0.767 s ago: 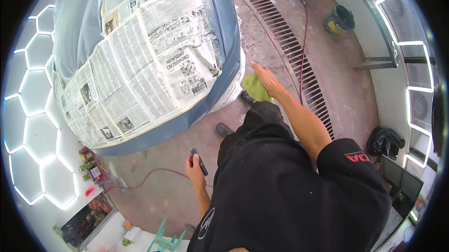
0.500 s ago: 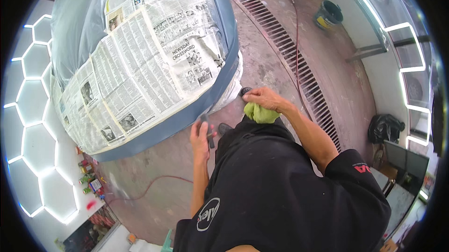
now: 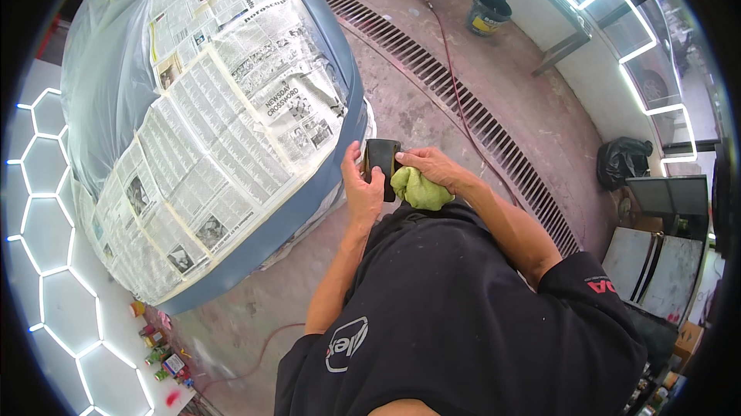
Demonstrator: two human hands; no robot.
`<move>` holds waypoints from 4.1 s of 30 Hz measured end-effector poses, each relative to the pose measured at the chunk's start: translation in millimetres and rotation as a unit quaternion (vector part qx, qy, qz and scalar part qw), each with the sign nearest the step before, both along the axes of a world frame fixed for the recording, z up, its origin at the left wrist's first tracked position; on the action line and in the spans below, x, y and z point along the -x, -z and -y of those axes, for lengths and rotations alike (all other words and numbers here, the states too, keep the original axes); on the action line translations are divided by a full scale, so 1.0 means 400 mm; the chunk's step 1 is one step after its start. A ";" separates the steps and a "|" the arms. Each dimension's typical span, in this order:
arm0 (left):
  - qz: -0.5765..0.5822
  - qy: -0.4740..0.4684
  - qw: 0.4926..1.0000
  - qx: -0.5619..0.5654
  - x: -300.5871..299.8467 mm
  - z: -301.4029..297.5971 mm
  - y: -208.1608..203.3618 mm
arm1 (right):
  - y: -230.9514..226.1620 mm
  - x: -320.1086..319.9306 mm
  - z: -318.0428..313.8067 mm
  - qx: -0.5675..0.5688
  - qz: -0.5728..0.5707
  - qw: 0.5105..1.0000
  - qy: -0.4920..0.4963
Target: The person sands a gray car bumper with a sanding block and wipes it with a cloth, then uses a spray gun to apply paint to the bumper surface. The bumper is masked with newspaper and tape to protect adjacent areas.
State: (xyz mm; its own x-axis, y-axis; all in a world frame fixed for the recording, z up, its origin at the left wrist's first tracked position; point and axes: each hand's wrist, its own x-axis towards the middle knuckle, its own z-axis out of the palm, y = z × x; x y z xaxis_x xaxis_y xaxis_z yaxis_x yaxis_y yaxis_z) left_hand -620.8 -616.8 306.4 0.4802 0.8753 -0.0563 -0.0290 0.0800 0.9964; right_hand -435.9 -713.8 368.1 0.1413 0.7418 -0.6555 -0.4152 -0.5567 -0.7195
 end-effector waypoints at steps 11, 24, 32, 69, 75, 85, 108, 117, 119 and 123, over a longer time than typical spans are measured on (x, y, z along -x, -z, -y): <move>-0.079 0.007 0.966 -0.245 -0.216 0.017 -0.017 | -0.016 -0.116 -0.060 0.066 0.170 0.981 0.059; 0.048 0.028 0.860 0.508 -0.526 0.103 0.218 | 0.279 -0.419 -0.061 0.094 0.142 0.967 0.188; -0.126 -0.006 0.859 0.497 -0.443 0.080 0.483 | 0.547 -0.446 -0.124 0.072 0.080 0.954 0.280; -0.444 0.291 0.845 0.062 -0.112 0.003 0.736 | 0.716 -0.326 -0.728 -0.144 0.353 0.890 0.249; -0.475 0.338 0.810 0.074 -0.106 -0.007 0.741 | 0.724 -0.369 -0.780 -0.154 0.363 0.877 0.275; -0.490 0.320 0.802 0.124 -0.135 -0.028 0.720 | 0.713 -0.407 -0.792 -0.154 0.357 0.885 0.256; -0.482 0.292 0.812 0.151 -0.163 -0.015 0.717 | 0.721 -0.375 -0.743 -0.150 0.331 0.907 0.212; -0.480 0.281 0.815 0.162 -0.173 -0.021 0.698 | 0.723 -0.408 -0.726 -0.164 0.365 0.898 0.184; -0.462 0.275 0.824 0.181 -0.181 -0.042 0.670 | 0.710 -0.374 -0.627 -0.144 0.367 0.907 0.146; -0.360 0.201 0.882 0.227 -0.287 -0.134 0.488 | 0.667 -0.449 -0.399 0.015 0.312 0.921 0.234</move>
State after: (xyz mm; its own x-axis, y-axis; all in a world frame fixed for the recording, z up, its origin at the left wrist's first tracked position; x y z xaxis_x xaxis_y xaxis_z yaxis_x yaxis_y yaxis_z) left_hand -506.0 -563.4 111.2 0.4439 0.4507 -0.7745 0.7200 0.3352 0.6077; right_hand -256.1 -554.3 101.4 0.7972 0.4865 -0.3574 -0.1251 -0.4461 -0.8862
